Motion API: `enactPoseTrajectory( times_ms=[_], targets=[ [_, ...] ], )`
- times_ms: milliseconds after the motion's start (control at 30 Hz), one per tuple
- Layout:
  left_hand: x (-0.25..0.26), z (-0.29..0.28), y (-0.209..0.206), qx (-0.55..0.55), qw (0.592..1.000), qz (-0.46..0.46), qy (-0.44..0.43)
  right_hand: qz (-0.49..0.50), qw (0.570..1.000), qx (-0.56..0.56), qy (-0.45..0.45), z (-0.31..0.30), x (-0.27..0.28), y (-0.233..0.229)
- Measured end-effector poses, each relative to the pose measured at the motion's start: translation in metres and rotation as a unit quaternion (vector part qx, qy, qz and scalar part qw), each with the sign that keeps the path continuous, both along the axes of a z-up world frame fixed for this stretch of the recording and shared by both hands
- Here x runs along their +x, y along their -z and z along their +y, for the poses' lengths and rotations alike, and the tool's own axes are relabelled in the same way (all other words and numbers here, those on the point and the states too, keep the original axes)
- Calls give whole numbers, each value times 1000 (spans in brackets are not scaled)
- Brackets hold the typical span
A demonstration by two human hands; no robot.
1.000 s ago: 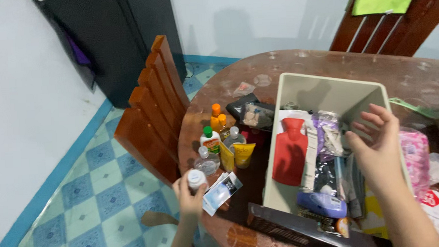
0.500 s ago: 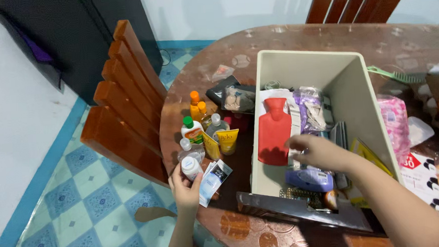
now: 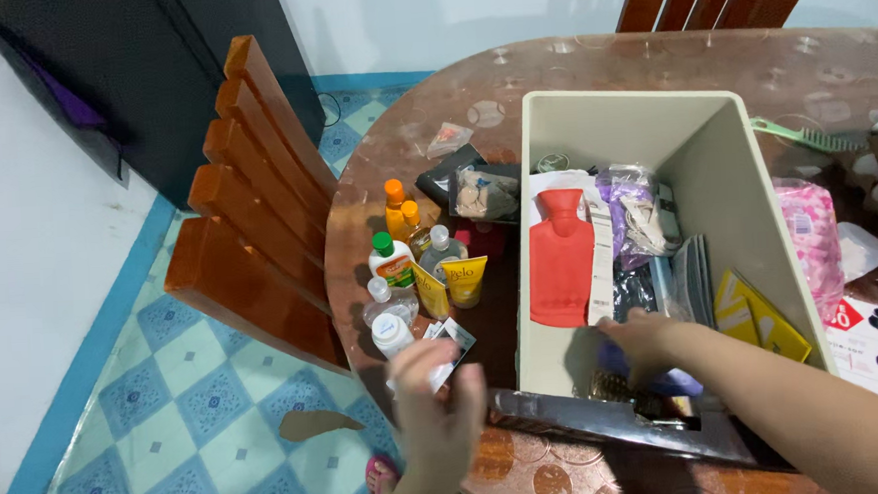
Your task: The person sorts various personal care and household items from a plastic bin onto a round wooden table. They handle bottles, tubes, a hair clip, a hot water bottle, and packaged goods, placing them on the table surface.
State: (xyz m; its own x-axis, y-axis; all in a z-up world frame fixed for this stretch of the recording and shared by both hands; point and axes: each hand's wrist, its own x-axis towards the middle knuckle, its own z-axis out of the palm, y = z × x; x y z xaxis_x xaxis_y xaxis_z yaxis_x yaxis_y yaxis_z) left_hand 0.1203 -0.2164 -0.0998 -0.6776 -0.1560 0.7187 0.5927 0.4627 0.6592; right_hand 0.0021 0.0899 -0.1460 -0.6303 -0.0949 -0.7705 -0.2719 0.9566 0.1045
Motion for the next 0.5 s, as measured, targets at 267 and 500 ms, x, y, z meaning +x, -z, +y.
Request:
enactPoseTrajectory(
  times_ms=[267, 500],
  targets=[
    [-17, 49, -92, 106, 946, -146, 268, 35, 994, -82, 63, -14, -7, -45],
    [-30, 61, -80, 264, 890, -243, 281, 140, 781, -605, 62, 2, 20, -145]
  ],
)
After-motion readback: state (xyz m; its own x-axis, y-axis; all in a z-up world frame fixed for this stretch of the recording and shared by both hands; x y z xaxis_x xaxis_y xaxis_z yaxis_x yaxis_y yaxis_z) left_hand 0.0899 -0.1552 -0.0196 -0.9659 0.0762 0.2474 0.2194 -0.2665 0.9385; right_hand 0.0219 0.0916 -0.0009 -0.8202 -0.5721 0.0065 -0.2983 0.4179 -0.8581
